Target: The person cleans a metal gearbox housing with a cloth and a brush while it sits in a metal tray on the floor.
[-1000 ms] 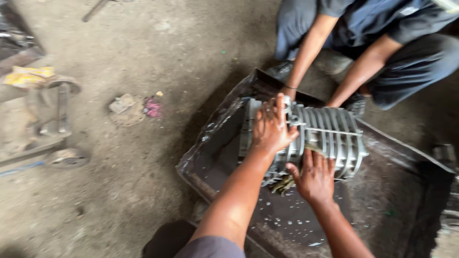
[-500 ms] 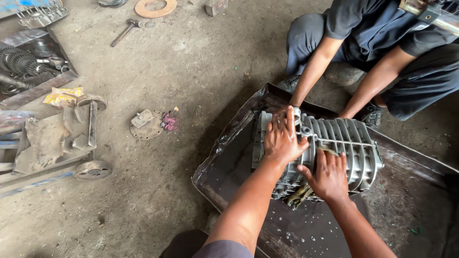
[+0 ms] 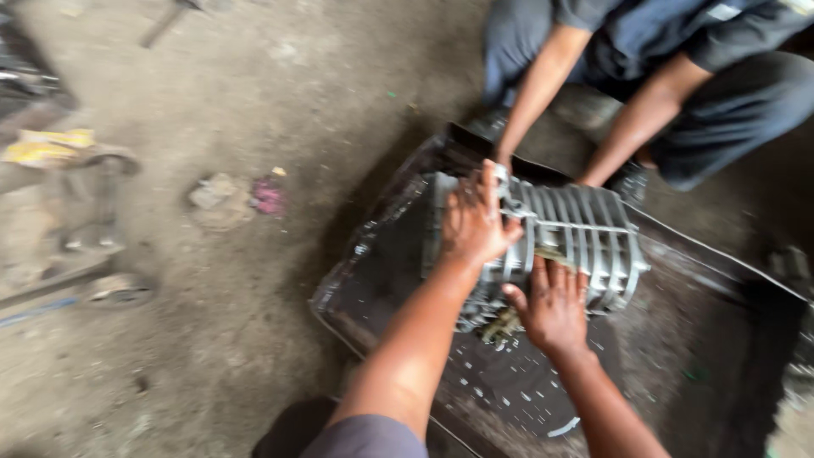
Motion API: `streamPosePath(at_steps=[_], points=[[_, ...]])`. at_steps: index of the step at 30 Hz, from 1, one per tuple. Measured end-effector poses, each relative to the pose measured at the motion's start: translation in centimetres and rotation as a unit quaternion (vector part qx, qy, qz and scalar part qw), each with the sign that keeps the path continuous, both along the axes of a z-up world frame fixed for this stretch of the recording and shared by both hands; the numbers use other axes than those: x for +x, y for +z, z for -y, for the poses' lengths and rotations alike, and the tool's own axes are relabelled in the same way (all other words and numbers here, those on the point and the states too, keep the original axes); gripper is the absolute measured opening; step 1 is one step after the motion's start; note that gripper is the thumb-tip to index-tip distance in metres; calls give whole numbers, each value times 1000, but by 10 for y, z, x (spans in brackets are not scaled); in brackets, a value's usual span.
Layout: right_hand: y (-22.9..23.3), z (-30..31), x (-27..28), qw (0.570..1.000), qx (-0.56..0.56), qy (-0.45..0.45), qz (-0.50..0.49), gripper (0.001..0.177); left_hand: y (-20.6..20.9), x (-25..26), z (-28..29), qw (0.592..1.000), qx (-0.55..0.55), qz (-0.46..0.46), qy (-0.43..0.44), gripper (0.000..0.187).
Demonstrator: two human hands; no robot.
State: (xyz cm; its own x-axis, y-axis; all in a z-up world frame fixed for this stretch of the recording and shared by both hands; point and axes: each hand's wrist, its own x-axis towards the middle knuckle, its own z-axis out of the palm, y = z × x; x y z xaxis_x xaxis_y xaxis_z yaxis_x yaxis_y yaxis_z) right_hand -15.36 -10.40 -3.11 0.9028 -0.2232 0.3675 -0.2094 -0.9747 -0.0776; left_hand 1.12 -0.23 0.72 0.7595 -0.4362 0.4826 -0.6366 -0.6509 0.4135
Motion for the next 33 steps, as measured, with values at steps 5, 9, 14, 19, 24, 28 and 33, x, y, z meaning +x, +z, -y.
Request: streamPosePath(at_steps=[5,9,14,19,24,28,33], points=[[18,-6,11,989,84,-49,-114,92,-10,3,-5,996,-70,56,-24,116],[5,-8,17,996,65,-38,-42,92,-1,2,-5,1000,26,15,-6,117],[3,-7,-6,994,74,-24,-74,88,3,0,-7,999,34,5,2,117],[8,1,14,991,109,-24,-68,87,-1,1,-7,999,36,34,6,119],[0,-4,-22,996,61,18,-66,90,-4,-2,-9,998,44,48,7,119],[3,9,-1,995,76,25,-60,88,-2,-1,-8,998,37,59,10,119],[-4,1,20,994,105,-13,11,81,0,-2,-9,998,50,34,10,118]])
